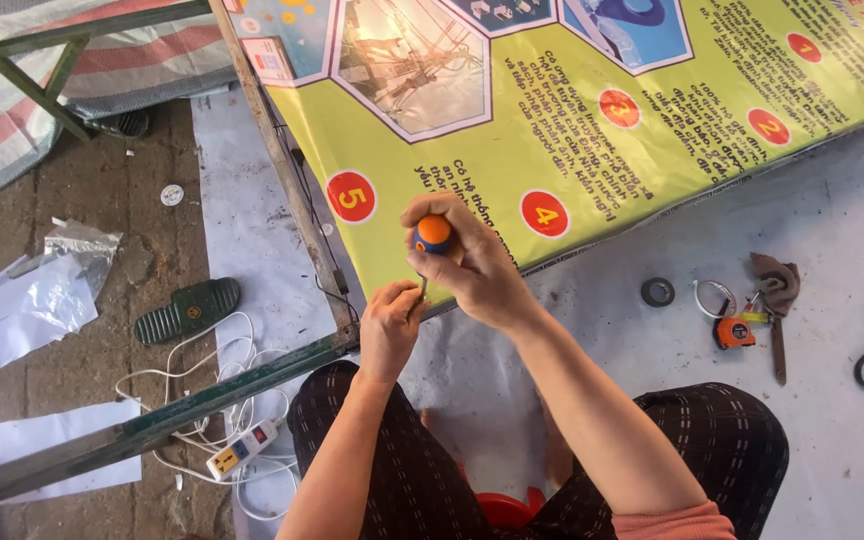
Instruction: Assembling a banner by securing the printed material to a metal frame using a screwdriver to tuck edges and tighten fasteners.
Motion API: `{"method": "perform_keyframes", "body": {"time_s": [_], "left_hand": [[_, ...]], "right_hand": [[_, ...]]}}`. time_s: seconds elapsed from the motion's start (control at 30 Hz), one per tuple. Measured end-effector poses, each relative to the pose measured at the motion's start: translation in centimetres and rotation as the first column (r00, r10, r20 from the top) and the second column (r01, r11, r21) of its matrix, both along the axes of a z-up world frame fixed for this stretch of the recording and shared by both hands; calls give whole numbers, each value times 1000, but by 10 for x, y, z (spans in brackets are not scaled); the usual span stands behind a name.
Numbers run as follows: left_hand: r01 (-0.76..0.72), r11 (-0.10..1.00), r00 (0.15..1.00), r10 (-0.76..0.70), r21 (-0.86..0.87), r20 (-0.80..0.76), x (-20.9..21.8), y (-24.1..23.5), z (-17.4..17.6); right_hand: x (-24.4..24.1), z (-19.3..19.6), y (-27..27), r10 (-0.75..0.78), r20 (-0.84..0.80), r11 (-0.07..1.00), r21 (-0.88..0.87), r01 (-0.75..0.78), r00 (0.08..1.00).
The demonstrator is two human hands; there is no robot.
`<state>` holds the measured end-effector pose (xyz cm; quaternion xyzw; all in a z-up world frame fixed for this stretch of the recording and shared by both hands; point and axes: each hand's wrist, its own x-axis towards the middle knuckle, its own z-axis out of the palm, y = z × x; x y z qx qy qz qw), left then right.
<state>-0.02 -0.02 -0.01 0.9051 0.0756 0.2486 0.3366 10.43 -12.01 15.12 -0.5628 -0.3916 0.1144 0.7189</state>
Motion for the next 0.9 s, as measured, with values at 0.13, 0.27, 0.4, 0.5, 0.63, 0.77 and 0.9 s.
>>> {"method": "perform_keyframes", "body": {"time_s": [0.13, 0.27, 0.4, 0.5, 0.63, 0.77, 0.9], "left_hand": [[3, 1000, 1000, -3, -8, -15, 0, 1, -3], [-22, 1000, 999, 22, -6, -26, 0, 0, -5], [-23, 1000, 1000, 23, -2, -21, 1, 0, 1], [-13, 1000, 1000, 13, 11, -6, 1, 1, -1], [6, 1000, 1000, -6, -1, -16, 0, 2, 0], [13, 1000, 999, -13, -18, -31, 0, 2, 3], [4, 1000, 1000, -4, -21, -21, 0, 1, 8]], "right_hand": [[1, 21, -6, -117, 168, 973, -176, 147, 979], [2, 15, -8, -240, 157, 933, -235, 273, 958], [5, 21, -13, -149, 76, 942, -293, 164, 986], [10, 28, -18, 51, 93, 992, -119, -40, 994], [7, 37, -20, -11, 322, 958, -268, 103, 947], [8, 4, -10, -300, 654, 835, -173, 523, 695], [4, 3, -8, -349, 752, 787, -89, 610, 560]]}}
